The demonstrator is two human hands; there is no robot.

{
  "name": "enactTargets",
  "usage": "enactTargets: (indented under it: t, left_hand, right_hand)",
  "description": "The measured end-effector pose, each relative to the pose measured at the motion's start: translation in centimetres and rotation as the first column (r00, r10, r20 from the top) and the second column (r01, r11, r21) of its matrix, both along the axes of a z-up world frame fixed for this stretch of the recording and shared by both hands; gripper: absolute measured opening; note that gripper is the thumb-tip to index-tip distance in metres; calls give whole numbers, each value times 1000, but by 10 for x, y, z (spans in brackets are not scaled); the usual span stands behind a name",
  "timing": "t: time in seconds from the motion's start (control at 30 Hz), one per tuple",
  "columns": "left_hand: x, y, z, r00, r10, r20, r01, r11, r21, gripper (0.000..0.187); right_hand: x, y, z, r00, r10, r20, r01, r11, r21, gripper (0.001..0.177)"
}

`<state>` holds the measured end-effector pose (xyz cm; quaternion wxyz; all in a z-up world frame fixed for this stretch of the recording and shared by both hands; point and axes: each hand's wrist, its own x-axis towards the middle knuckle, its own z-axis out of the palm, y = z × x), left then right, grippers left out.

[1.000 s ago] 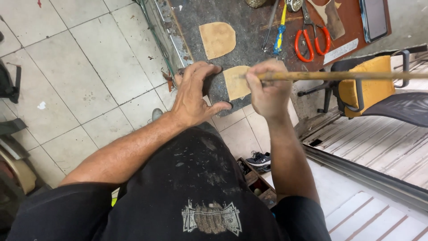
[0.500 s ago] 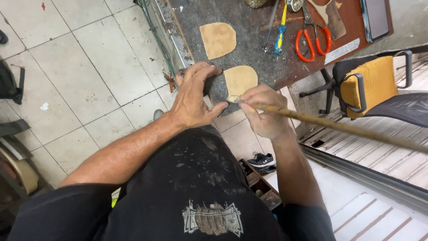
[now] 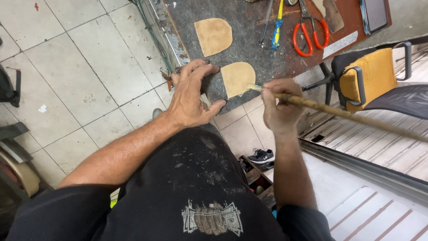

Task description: The person applies a yellowish substance to several small, tan, curved pieces of material on a workbench using a brush. They repeatedly dip the brush into a container to reload the substance and spread it evenly across the surface of the pieces.

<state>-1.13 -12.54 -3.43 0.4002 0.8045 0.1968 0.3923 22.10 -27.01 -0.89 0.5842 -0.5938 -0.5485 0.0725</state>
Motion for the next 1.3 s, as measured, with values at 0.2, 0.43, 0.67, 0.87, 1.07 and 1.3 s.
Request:
enactTargets:
  t: [0.2,0.43,0.67,0.87,1.07,1.3]
  left_hand:
    - [3,1,-9,1000,10,-4,-10,1000,15,77]
    - [0,3,0,1000,-1,13,1,999,33,76]
    - [1,0,-8,1000,15,-1,-15,999,50,78]
    - [2,3,-5,1000,14,-18,-13,999,47,80]
    - [2,2,-5,1000,18,-13,-17,998,60,78]
    - [0,2,3,998,13,58,-16,999,52,77]
  right_hand:
    - [-12,-7,-2,997,-77,-11,74,988,-134,26]
    - [4,11,-36,968,-190,163,190,982,15,16]
    - [-9,17,8,938,-345,30,345,925,-161,19]
    - [-5,9,-3,970,-222,99,226,974,-25,17]
    - [-12,48,-3,947,-311,-81,308,950,-46,23]
    - [-31,49,-7,991,-37,127,46,997,-66,17]
